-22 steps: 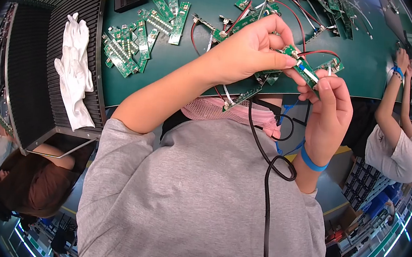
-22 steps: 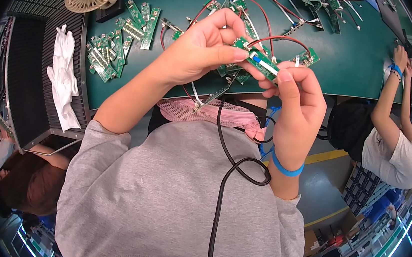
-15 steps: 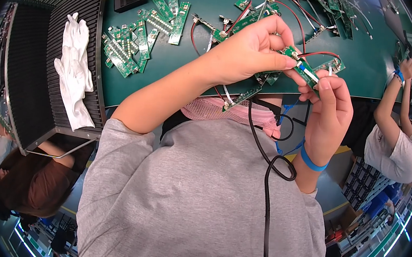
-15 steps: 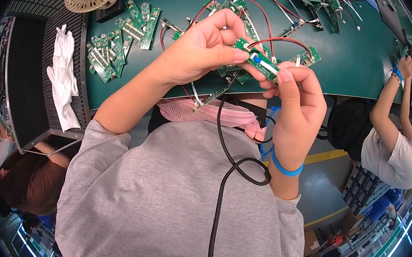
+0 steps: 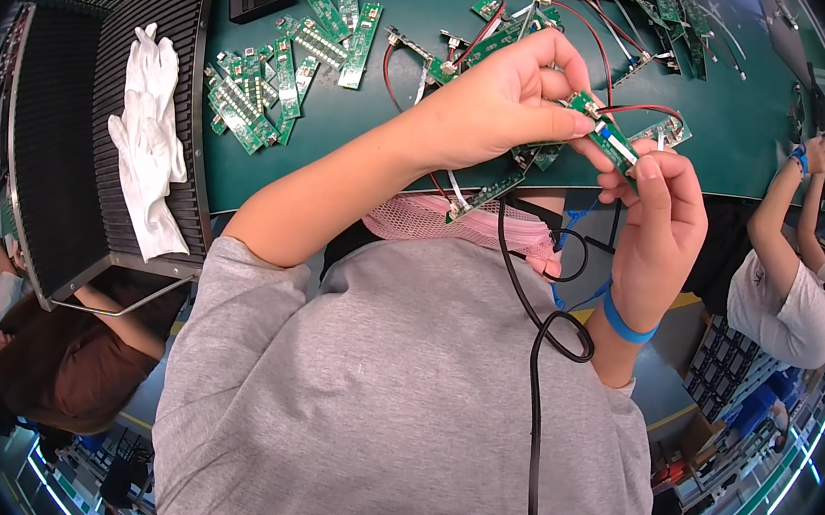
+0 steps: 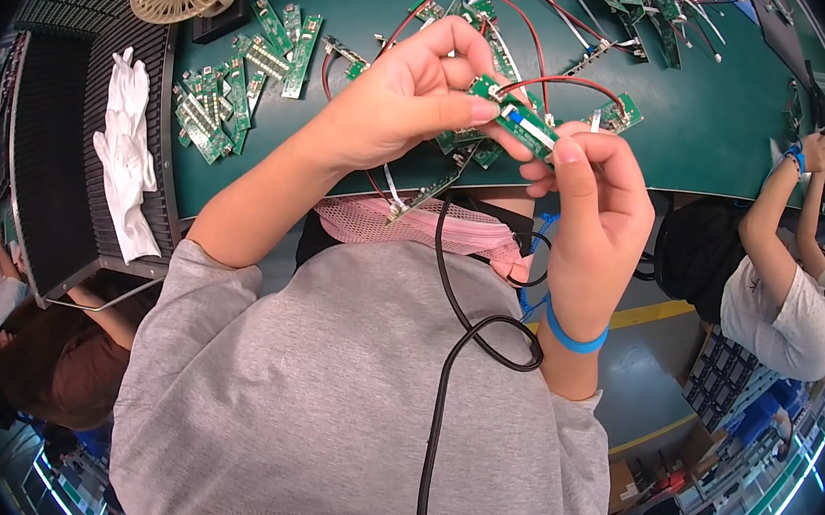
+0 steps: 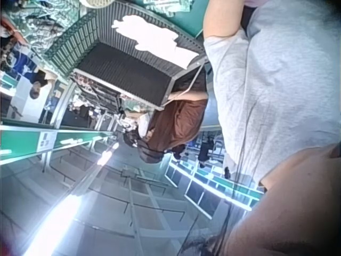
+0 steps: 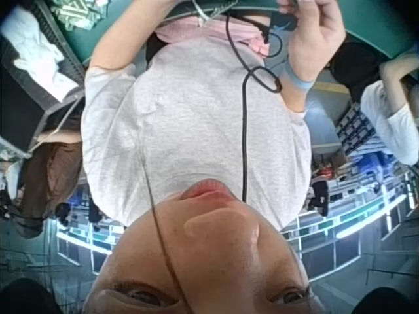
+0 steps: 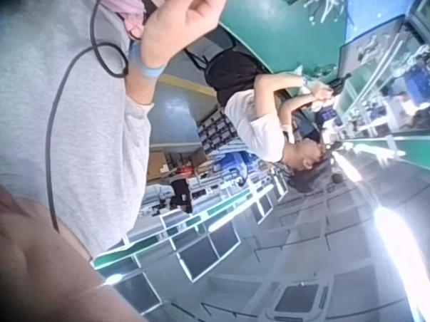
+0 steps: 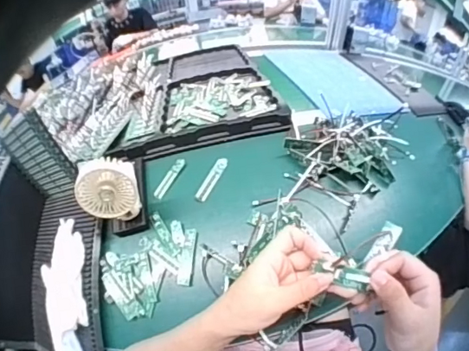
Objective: The person connects wire harnesses to printed circuit boards by hand, attaching the connectors at an assembly station.
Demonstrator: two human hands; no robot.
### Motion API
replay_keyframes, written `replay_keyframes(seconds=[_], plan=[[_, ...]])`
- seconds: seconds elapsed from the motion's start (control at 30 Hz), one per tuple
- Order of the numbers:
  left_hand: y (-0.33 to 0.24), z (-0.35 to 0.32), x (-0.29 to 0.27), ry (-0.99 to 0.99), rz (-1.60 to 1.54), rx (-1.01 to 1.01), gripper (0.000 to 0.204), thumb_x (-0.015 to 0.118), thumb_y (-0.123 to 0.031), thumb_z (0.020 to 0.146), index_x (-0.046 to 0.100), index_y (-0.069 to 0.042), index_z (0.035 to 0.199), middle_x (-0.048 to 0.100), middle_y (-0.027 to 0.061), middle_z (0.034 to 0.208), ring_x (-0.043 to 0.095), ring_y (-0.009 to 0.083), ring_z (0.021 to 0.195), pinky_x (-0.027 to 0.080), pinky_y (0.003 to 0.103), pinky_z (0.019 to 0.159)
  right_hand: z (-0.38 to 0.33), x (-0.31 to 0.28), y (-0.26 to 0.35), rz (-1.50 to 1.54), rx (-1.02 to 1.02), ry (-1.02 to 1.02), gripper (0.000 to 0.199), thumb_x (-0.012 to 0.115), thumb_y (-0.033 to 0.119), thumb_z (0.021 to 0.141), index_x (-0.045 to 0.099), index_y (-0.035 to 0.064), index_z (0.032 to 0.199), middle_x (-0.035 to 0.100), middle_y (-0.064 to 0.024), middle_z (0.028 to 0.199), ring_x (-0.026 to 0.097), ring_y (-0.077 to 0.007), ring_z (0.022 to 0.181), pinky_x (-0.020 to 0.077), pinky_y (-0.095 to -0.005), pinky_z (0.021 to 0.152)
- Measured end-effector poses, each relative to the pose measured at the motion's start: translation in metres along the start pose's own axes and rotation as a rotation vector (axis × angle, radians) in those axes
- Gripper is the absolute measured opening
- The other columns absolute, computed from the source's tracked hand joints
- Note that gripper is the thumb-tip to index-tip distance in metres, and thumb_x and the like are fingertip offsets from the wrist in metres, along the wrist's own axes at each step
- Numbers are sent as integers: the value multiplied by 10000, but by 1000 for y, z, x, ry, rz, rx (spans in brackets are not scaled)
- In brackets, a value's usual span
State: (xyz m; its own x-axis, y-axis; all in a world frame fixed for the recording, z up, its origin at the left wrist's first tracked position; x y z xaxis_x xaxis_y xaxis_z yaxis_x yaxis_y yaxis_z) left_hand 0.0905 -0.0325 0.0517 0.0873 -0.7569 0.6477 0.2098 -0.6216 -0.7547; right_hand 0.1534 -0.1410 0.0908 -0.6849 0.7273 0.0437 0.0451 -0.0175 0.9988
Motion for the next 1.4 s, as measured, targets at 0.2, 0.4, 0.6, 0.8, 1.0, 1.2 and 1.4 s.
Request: replay_keyframes(seconds=[0.2,0.4,0.6,0.8,1.0,1.2,1.4], plan=[[0,0,1,-5,-3,11,205,509,16,824,379,-26,977,555,181,1014,615,267,880,476,296,792,0,0,-2,6,-4,10,92,513,61,858,519,-29,839,556,-69,863,538,-101,676,428,-213,621],[-2,0,2,-10,14,22,212,522,9,822,377,-29,972,557,176,1013,617,261,873,481,290,781,0,3,-2,34,-44,12,78,510,43,855,517,-32,836,546,-69,869,530,-95,680,426,-210,627],[-2,-1,0,-24,1,36,237,556,2,810,377,-35,961,566,149,968,620,236,835,497,278,745,-1,10,2,-44,-79,38,59,522,26,841,517,-30,821,523,-61,866,518,-83,677,420,-202,619],[-4,-1,-1,-65,63,50,253,574,14,796,367,-39,933,552,102,880,623,199,766,501,254,676,-2,13,1,-83,-101,28,58,537,14,828,520,-32,797,507,-58,842,493,-77,671,410,-198,604],[-4,-2,-4,-115,107,51,254,565,41,782,354,-41,897,518,62,795,582,132,618,475,229,571,-4,17,0,-187,-136,17,72,570,20,812,526,-33,792,495,-58,844,476,-75,675,400,-193,600],[-9,-3,-3,-109,130,2,262,566,44,775,354,-46,898,519,51,756,524,95,515,418,193,474,-7,22,4,-195,-169,36,75,579,22,807,530,-33,797,489,-55,840,474,-74,700,405,-189,611],[-27,-3,-13,-95,234,-20,261,572,-3,792,404,-36,989,548,36,760,506,60,503,392,169,450,-5,28,10,-92,-122,139,199,533,21,833,517,-38,1023,563,-79,908,507,-72,738,422,-188,645]])
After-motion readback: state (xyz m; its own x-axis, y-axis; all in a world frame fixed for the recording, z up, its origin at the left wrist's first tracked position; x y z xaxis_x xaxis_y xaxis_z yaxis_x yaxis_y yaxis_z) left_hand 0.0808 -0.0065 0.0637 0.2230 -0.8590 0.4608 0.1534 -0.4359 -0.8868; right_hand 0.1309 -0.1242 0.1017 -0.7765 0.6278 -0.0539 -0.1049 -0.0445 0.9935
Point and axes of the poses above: each hand's wrist, its own z-axis towards the middle knuckle, its own x-axis out of the palm, y = z × x, the point moved 9 cm from there along z, towards the middle knuckle
